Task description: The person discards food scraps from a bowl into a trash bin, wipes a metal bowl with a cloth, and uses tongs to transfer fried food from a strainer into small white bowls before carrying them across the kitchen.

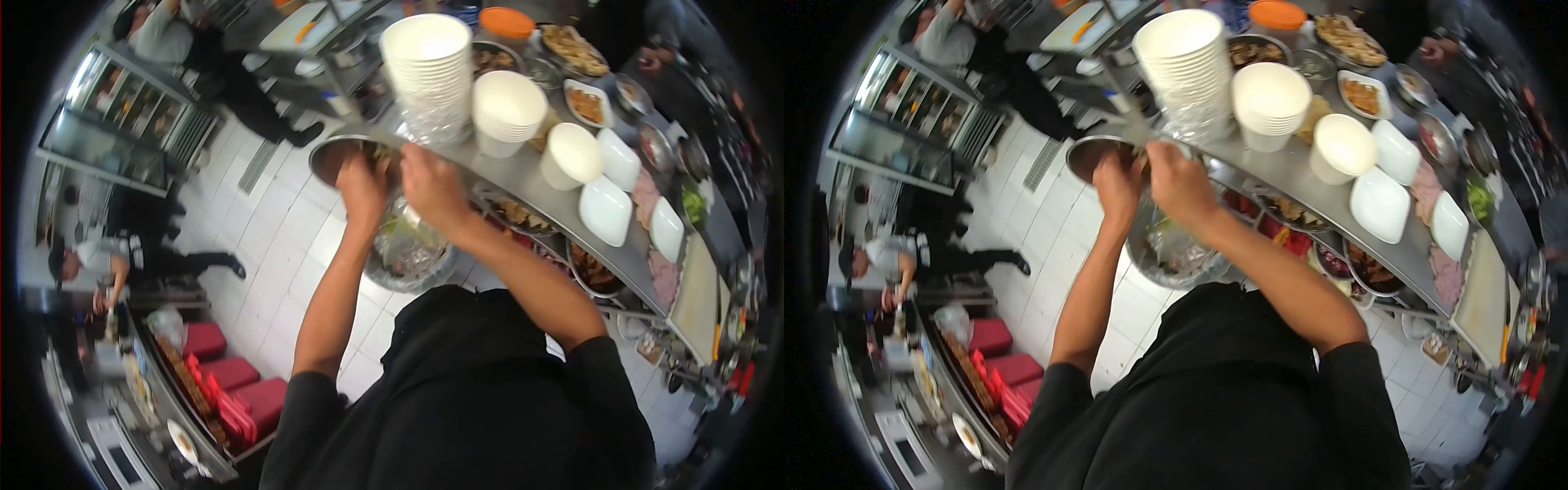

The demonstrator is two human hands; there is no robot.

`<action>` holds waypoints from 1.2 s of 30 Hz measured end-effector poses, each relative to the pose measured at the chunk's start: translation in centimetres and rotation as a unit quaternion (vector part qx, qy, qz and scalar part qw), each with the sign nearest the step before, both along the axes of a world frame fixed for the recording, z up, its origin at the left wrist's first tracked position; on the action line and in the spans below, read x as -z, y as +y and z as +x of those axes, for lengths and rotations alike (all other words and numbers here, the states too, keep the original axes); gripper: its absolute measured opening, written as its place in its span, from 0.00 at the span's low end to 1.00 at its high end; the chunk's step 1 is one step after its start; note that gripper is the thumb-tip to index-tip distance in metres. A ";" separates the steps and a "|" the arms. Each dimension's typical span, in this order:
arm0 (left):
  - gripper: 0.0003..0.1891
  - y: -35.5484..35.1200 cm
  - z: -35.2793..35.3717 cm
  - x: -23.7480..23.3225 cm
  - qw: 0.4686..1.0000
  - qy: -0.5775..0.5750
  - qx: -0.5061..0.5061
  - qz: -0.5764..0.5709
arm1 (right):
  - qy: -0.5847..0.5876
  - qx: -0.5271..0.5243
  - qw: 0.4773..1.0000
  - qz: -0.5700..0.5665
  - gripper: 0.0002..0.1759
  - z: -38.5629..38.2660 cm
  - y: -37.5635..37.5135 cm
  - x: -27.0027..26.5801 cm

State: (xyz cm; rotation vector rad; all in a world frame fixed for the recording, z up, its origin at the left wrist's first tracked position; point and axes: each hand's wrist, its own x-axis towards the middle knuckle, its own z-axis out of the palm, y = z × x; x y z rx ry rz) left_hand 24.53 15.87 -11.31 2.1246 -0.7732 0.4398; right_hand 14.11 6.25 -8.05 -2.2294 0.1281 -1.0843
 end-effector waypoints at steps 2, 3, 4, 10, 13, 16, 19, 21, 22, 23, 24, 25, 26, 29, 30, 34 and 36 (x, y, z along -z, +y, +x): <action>0.12 0.8 -1.3 1.4 0.994 0.028 -0.006 0.107 | 0.080 0.035 0.990 0.114 0.12 0.0 0.1 2.9; 0.11 1.3 -1.4 3.1 0.981 0.081 0.020 0.174 | 0.147 0.056 0.972 0.175 0.13 -0.3 0.2 4.3; 0.10 1.4 -2.0 3.8 0.961 0.111 0.032 0.253 | 0.186 0.082 0.957 0.207 0.14 -0.6 0.2 5.8; 0.12 1.2 -6.2 3.8 0.932 0.068 0.169 0.312 | 0.273 0.169 0.899 0.298 0.11 -5.0 0.7 12.4; 0.15 -1.0 -8.0 -0.5 0.936 0.146 0.241 0.211 | 0.317 0.130 0.831 0.438 0.11 -9.9 -0.7 8.1; 0.13 -1.9 -9.6 -5.5 0.940 0.225 0.251 0.044 | 0.298 0.113 0.794 0.517 0.12 -15.4 -3.2 6.3; 0.08 -2.3 -9.9 -8.1 0.931 0.238 0.265 -0.080 | 0.186 0.136 0.773 0.590 0.13 -23.0 -5.8 4.2; 0.07 -3.2 -10.0 -8.2 0.927 0.246 0.268 -0.093 | 0.127 0.221 0.752 0.607 0.13 -28.4 -7.8 0.9; 0.07 -3.8 -10.4 -7.9 0.906 0.307 0.277 -0.094 | 0.088 0.261 0.750 0.601 0.14 -31.0 -8.7 -0.3; 0.07 -4.2 -11.0 -7.5 0.882 0.367 0.282 -0.094 | 0.053 0.299 0.736 0.605 0.14 -33.3 -9.6 -1.7; 0.08 -4.9 -11.7 -6.5 0.861 0.404 0.301 -0.064 | 0.009 0.336 0.737 0.586 0.14 -36.1 -11.0 -0.8; 0.08 -5.6 -12.7 -5.3 0.840 0.440 0.315 -0.034 | -0.027 0.373 0.727 0.576 0.14 -38.0 -12.2 -0.8; 0.08 -6.6 -14.3 -4.5 0.808 0.480 0.341 -0.029 | -0.062 0.407 0.717 0.563 0.14 -39.5 -13.8 -0.9; 0.12 -10.0 -18.3 0.2 0.701 0.597 0.390 0.032 | -0.119 0.449 0.716 0.522 0.14 -42.6 -19.7 1.7; 0.14 -11.4 -19.5 1.7 0.658 0.648 0.381 0.033 | -0.147 0.470 0.704 0.512 0.13 -42.9 -21.6 2.2; 0.19 -16.7 -23.2 4.5 0.594 0.725 0.347 0.030 | -0.168 0.471 0.690 0.523 0.13 -44.6 -28.3 5.4; 0.22 -18.5 -24.1 4.4 0.599 0.729 0.332 0.009 | -0.152 0.465 0.692 0.531 0.13 -44.6 -30.0 6.9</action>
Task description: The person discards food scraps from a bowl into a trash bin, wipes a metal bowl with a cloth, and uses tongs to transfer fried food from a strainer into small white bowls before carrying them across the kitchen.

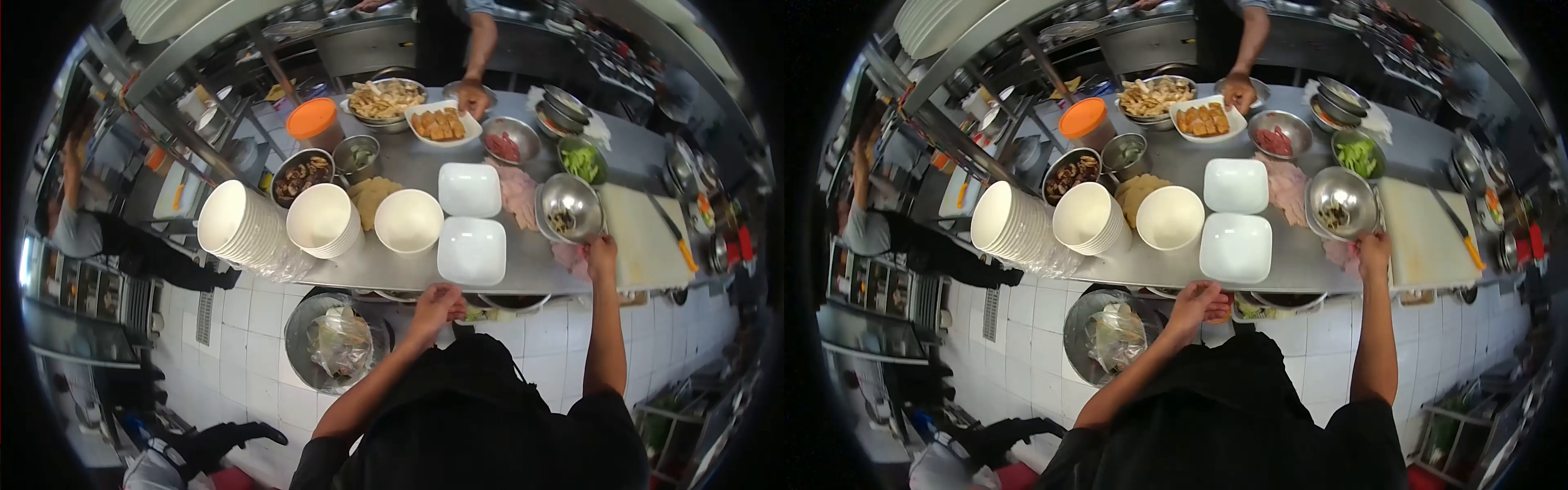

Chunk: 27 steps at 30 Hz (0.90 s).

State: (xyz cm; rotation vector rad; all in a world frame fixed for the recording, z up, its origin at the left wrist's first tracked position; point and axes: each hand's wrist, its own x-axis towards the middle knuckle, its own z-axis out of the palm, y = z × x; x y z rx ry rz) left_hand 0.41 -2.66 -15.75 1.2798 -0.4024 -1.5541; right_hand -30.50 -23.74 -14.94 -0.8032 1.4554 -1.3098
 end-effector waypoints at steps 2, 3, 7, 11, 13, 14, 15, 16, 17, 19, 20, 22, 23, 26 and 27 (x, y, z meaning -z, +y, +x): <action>0.22 -1.1 -0.8 -0.2 0.999 0.004 -0.040 0.028 | 0.009 -0.019 1.000 0.013 0.14 -0.2 -1.0 0.8; 0.22 -1.5 -1.0 0.5 0.998 0.001 -0.055 0.019 | 0.228 -0.008 0.973 -0.040 0.15 -0.6 -1.0 0.9; 0.21 -2.0 -1.6 1.2 0.995 -0.018 -0.088 0.036 | 0.510 0.058 0.822 -0.246 0.16 2.0 -2.1 -1.5; 0.20 -2.4 -2.1 1.7 0.990 -0.003 -0.124 0.066 | 0.400 -0.240 0.853 -0.232 0.14 9.8 -2.9 -1.3; 0.20 -2.6 -2.5 2.0 0.988 0.001 -0.139 0.071 | 0.326 -0.340 0.872 -0.135 0.14 14.3 -4.0 0.1; 0.19 -2.9 -2.6 2.2 0.985 0.006 -0.155 0.074 | 0.337 -0.366 0.860 -0.117 0.12 15.9 -4.9 0.9; 0.18 -3.0 -2.7 2.3 0.982 0.011 -0.172 0.076 | 0.347 -0.392 0.847 -0.099 0.11 17.2 -5.6 1.6; 0.18 -3.1 -2.9 2.3 0.981 0.014 -0.180 0.076 | 0.348 -0.398 0.843 -0.101 0.11 18.1 -5.8 1.9; 0.17 -3.2 -3.2 2.3 0.976 0.023 -0.205 0.071 | 0.294 -0.384 0.874 -0.055 0.10 18.7 -5.8 2.1; 0.15 -3.7 -3.4 2.1 0.969 0.033 -0.238 0.060 | 0.240 -0.374 0.896 -0.014 0.08 19.9 -6.6 2.9; 0.14 -3.9 -3.7 2.0 0.968 0.028 -0.243 0.060 | 0.235 -0.372 0.898 -0.024 0.08 20.3 -7.0 3.6; 0.13 -4.2 -3.9 2.0 0.966 0.024 -0.249 0.060 | 0.231 -0.371 0.899 -0.034 0.07 21.1 -7.0 3.1; 0.12 -4.4 -4.0 2.0 0.968 0.018 -0.244 0.060 | 0.220 -0.359 0.906 -0.032 0.08 21.8 -7.0 2.8; 0.11 -5.2 -4.2 1.7 0.967 0.016 -0.249 0.054 | 0.216 -0.381 0.898 -0.042 0.11 22.8 -7.9 2.4; 0.10 -5.6 -4.2 1.6 0.965 0.017 -0.257 0.048 | 0.221 -0.413 0.882 -0.055 0.12 22.9 -8.3 2.4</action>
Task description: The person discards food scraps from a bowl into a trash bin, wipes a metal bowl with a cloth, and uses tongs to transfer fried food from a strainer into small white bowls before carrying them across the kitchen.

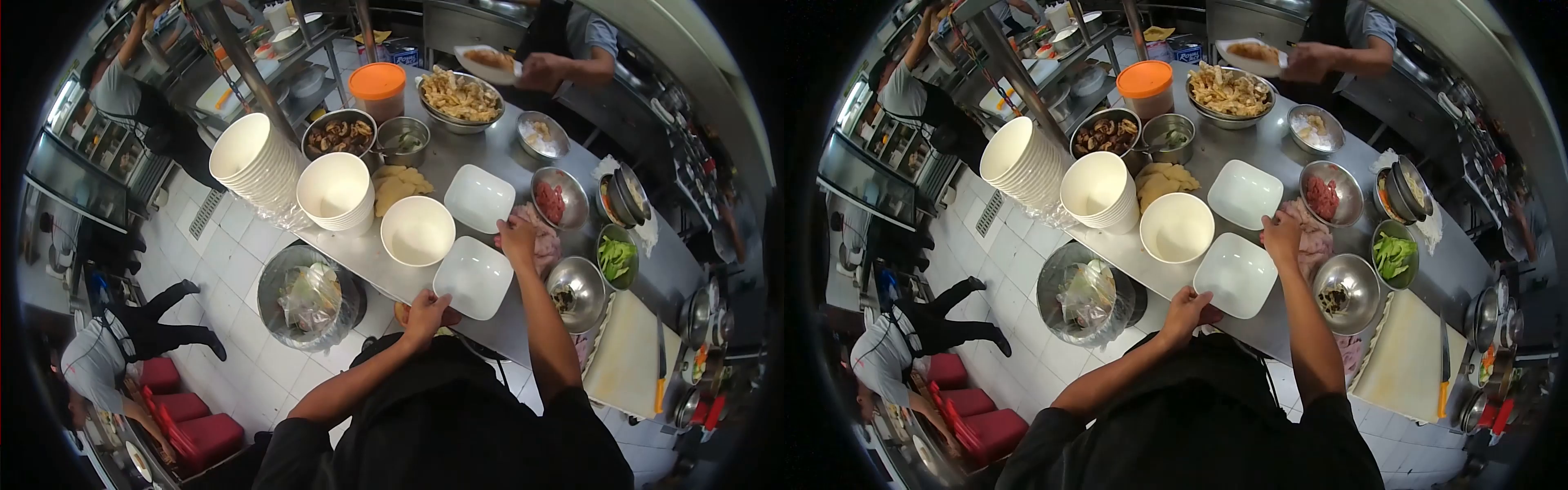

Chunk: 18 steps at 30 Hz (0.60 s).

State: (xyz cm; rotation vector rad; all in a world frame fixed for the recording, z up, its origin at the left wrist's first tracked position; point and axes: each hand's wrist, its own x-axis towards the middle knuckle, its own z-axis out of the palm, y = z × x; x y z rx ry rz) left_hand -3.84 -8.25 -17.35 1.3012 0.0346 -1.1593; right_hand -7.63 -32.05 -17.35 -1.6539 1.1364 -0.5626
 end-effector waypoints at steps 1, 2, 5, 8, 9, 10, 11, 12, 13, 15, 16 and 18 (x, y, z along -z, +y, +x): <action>0.10 -0.3 -0.1 0.1 1.000 0.001 -0.002 -0.001 | 0.001 -0.002 1.000 -0.001 0.12 -0.4 -0.4 0.7; 0.10 -0.8 -0.1 0.4 1.000 0.011 -0.014 -0.005 | 0.043 -0.015 0.987 -0.155 0.12 -1.2 -0.8 1.5; 0.10 -2.2 -0.5 1.3 0.999 0.027 -0.035 -0.021 | 0.163 -0.075 0.951 -0.254 0.11 -3.8 0.7 -1.8; 0.10 -3.2 -0.8 1.7 0.997 0.041 -0.055 -0.041 | 0.227 -0.115 0.951 -0.178 0.15 -5.1 1.0 -1.5; 0.10 -3.4 -0.9 1.8 0.995 0.051 -0.065 -0.051 | 0.213 -0.107 0.958 -0.157 0.19 -5.3 1.1 -1.3; 0.10 -3.7 -1.0 1.9 0.995 0.050 -0.067 -0.054 | 0.212 -0.108 0.958 -0.160 0.19 -5.3 1.0 -1.2; 0.11 -3.8 -1.0 2.0 0.995 0.048 -0.066 -0.059 | 0.172 -0.085 0.966 -0.175 0.18 -5.1 1.1 -1.2; 0.12 -3.8 -1.1 1.9 0.995 0.046 -0.066 -0.064 | 0.130 -0.064 0.971 -0.189 0.17 -4.8 1.2 -1.5; 0.12 -3.7 -1.0 1.9 0.994 0.042 -0.071 -0.069 | 0.126 -0.068 0.970 -0.194 0.17 -4.6 1.2 -2.2; 0.13 -3.0 -1.1 1.4 0.996 0.067 -0.006 -0.061 | 0.178 -0.081 0.952 -0.236 0.16 -4.2 1.3 -4.2; 0.13 -2.2 -0.9 0.4 0.996 0.071 0.050 -0.019 | 0.170 -0.091 0.950 -0.244 0.16 -3.8 1.3 -5.4; 0.13 -0.2 0.1 -0.4 0.986 -0.011 0.158 -0.051 | 0.140 -0.103 0.947 -0.270 0.15 -3.1 1.2 -7.9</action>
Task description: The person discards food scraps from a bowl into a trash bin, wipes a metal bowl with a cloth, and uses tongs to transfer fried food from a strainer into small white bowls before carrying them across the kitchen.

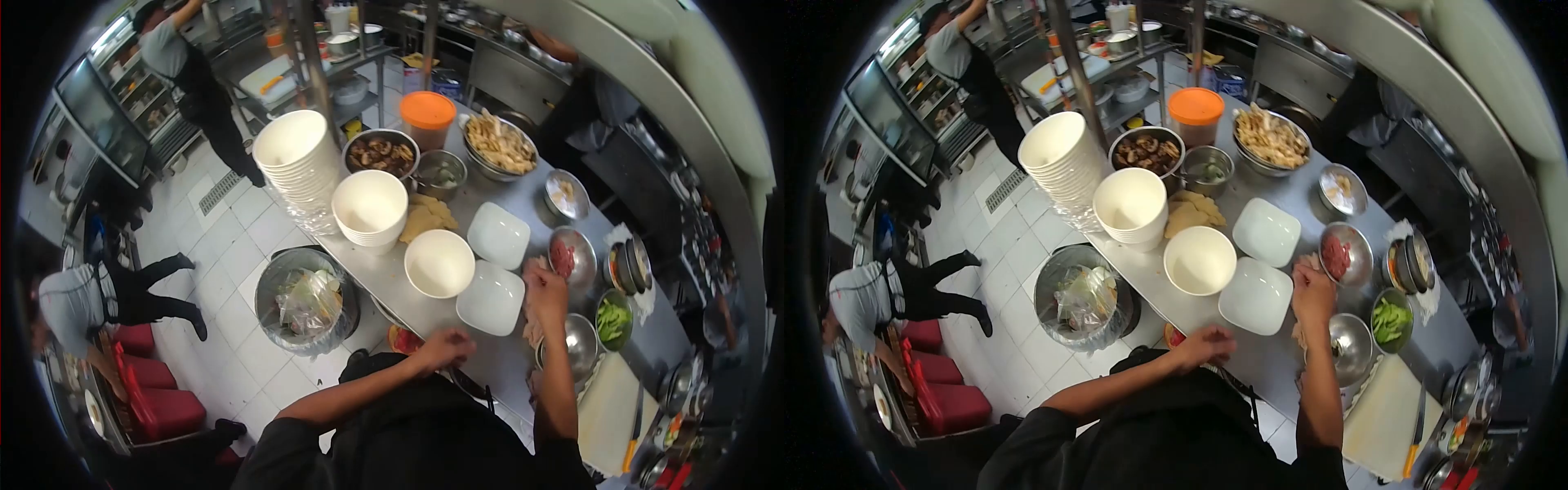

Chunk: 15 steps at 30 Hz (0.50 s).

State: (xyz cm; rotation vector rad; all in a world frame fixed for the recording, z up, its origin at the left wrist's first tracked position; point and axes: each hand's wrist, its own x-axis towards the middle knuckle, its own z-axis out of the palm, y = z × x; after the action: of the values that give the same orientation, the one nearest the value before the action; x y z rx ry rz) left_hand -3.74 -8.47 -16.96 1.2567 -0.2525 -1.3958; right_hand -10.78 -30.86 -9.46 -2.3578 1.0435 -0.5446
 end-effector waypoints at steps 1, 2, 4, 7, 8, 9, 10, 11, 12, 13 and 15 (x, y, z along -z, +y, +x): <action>0.14 1.2 0.6 -0.9 0.989 -0.076 0.119 -0.031 | -0.003 -0.009 1.000 -0.002 0.15 0.3 0.1 -1.4; 0.14 2.5 1.1 -1.8 0.990 -0.078 0.112 -0.030 | -0.050 -0.005 0.999 0.021 0.14 0.5 0.5 -2.7; 0.13 5.2 2.6 -6.1 0.961 -0.198 0.122 -0.148 | -0.098 -0.004 0.994 0.046 0.14 1.3 0.2 -3.5; 0.12 9.8 6.9 -12.7 0.973 -0.167 0.022 -0.154 | -0.069 -0.031 0.995 -0.070 0.14 3.7 0.2 -5.1; 0.12 11.3 8.2 -14.9 0.977 -0.154 -0.045 -0.143 | -0.079 -0.056 0.995 0.022 0.15 5.8 1.6 -7.1; 0.11 12.5 9.5 -15.5 0.958 -0.191 -0.126 -0.171 | -0.092 -0.079 0.986 0.112 0.16 8.0 2.6 -8.7; 0.10 13.3 10.6 -16.5 0.937 -0.219 -0.196 -0.190 | -0.101 -0.103 0.973 0.180 0.16 10.6 2.5 -8.6; 0.09 14.2 11.7 -17.2 0.920 -0.250 -0.234 -0.190 | -0.110 -0.126 0.954 0.248 0.17 13.3 2.4 -7.9; 0.08 14.8 12.6 -17.7 0.905 -0.260 -0.263 -0.211 | -0.082 -0.112 0.948 0.287 0.17 15.9 2.9 -7.9; 0.08 15.4 13.4 -18.1 0.889 -0.267 -0.291 -0.232 | -0.053 -0.097 0.939 0.327 0.18 18.7 3.2 -7.8; 0.08 16.8 14.2 -18.5 0.883 -0.281 -0.305 -0.220 | 0.020 -0.106 0.964 0.241 0.18 23.5 1.8 -4.5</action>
State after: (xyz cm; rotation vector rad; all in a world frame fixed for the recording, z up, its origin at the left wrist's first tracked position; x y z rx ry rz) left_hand 10.51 8.37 1.57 1.1828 -0.4898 -0.3776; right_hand 12.76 -29.03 -4.98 -2.0143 0.8124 -0.1399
